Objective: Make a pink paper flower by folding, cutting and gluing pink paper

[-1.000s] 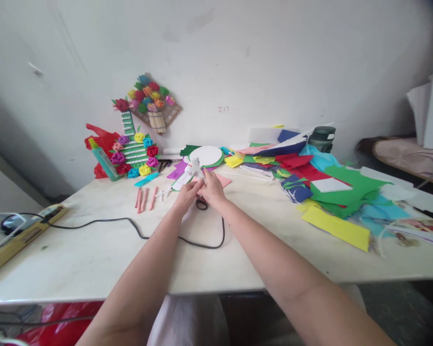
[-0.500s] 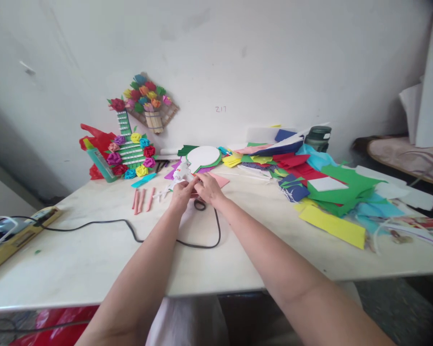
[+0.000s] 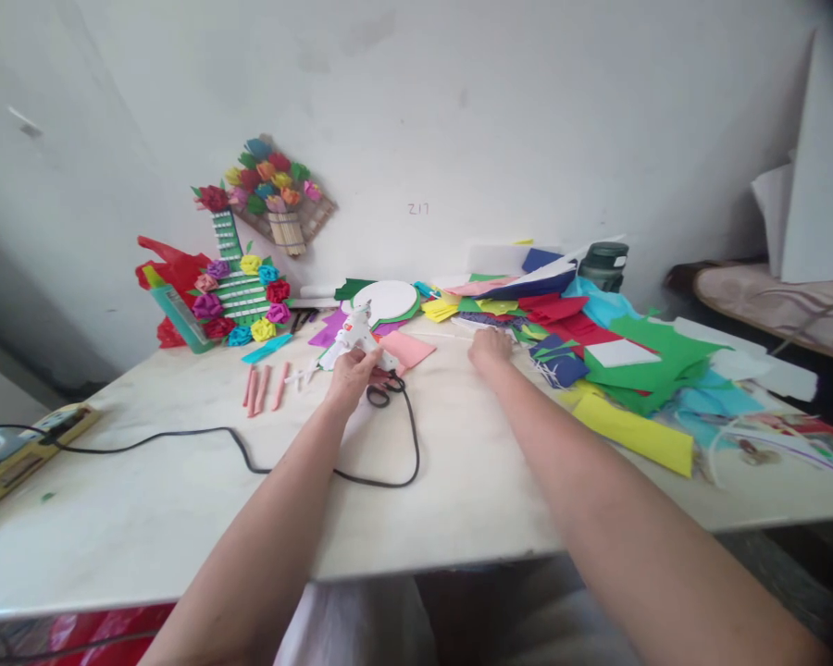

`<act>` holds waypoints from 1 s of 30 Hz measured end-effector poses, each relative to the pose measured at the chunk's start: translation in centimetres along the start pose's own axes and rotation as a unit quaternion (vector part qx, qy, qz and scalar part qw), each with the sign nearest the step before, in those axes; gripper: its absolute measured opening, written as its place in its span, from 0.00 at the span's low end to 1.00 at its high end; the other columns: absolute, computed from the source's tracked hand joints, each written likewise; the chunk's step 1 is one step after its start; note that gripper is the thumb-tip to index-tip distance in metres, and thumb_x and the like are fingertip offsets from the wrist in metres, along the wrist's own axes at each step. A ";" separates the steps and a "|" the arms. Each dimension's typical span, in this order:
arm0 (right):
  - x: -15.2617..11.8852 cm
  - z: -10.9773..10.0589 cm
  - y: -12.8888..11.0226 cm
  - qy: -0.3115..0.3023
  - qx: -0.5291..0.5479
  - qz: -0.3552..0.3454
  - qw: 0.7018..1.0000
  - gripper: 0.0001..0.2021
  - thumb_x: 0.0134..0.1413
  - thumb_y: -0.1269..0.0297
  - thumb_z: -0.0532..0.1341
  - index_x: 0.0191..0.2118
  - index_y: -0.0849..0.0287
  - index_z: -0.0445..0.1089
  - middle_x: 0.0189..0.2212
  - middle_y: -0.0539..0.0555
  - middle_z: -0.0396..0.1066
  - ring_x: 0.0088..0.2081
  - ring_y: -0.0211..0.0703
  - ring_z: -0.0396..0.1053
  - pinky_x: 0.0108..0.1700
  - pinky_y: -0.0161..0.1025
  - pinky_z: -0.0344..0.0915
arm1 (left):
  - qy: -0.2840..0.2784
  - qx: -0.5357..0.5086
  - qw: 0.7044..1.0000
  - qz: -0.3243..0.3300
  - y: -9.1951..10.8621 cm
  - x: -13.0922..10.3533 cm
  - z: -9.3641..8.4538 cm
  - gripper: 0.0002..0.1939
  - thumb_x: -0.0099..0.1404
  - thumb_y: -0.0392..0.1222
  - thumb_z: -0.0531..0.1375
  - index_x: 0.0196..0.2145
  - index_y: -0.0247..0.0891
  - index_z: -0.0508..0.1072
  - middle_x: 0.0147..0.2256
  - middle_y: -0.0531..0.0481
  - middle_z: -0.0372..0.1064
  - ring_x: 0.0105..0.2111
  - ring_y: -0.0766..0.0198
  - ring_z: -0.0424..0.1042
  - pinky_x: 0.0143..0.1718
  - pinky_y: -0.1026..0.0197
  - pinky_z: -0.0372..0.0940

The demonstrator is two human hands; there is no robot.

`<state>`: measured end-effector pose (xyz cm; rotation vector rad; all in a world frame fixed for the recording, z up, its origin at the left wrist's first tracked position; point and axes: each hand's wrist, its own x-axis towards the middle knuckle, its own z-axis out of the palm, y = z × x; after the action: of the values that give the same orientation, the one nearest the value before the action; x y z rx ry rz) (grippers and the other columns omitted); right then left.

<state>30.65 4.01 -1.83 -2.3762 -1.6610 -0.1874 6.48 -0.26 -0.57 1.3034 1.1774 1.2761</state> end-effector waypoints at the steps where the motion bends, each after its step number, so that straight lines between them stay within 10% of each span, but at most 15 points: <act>1: 0.1 0.2 0.7 0.004 -0.019 -0.001 1.000 0.17 0.54 0.74 0.50 0.46 0.65 0.70 0.47 0.65 0.66 0.51 0.52 0.60 0.50 0.45 0.54 | 0.001 0.000 1.000 0.001 0.1 -0.1 0.1 0.15 0.52 0.48 0.61 0.23 0.32 0.65 0.19 0.47 0.69 0.19 0.64 0.71 0.24 0.63 0.69; 10: 1.4 -0.6 1.8 -0.010 -0.076 -0.050 0.996 0.18 0.54 0.76 0.49 0.48 0.73 0.68 0.46 0.73 0.64 0.48 0.55 0.63 0.44 0.43 0.59 | -0.028 0.010 1.000 -0.001 0.3 -0.4 0.5 0.17 0.51 0.51 0.61 0.24 0.33 0.64 0.19 0.46 0.70 0.20 0.59 0.72 0.23 0.61 0.68; 23: 3.6 1.3 -5.4 -0.002 0.012 -0.151 0.988 0.19 0.54 0.79 0.47 0.47 0.69 0.68 0.46 0.68 0.66 0.49 0.51 0.61 0.46 0.42 0.60 | -0.017 0.036 0.999 0.000 0.8 -0.9 0.6 0.18 0.50 0.52 0.62 0.22 0.33 0.64 0.19 0.47 0.70 0.20 0.60 0.72 0.23 0.61 0.68; 30: 3.5 1.1 -4.5 -0.019 0.015 -0.167 0.986 0.19 0.55 0.79 0.46 0.49 0.72 0.67 0.47 0.71 0.64 0.51 0.55 0.59 0.49 0.45 0.58 | -0.017 0.047 0.999 -0.003 0.7 -0.8 0.6 0.18 0.50 0.53 0.61 0.22 0.33 0.64 0.18 0.47 0.70 0.20 0.60 0.72 0.23 0.62 0.67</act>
<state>27.64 8.94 -1.55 -2.0752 -2.0558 -0.1740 7.12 -1.15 0.05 1.3826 1.2287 1.2018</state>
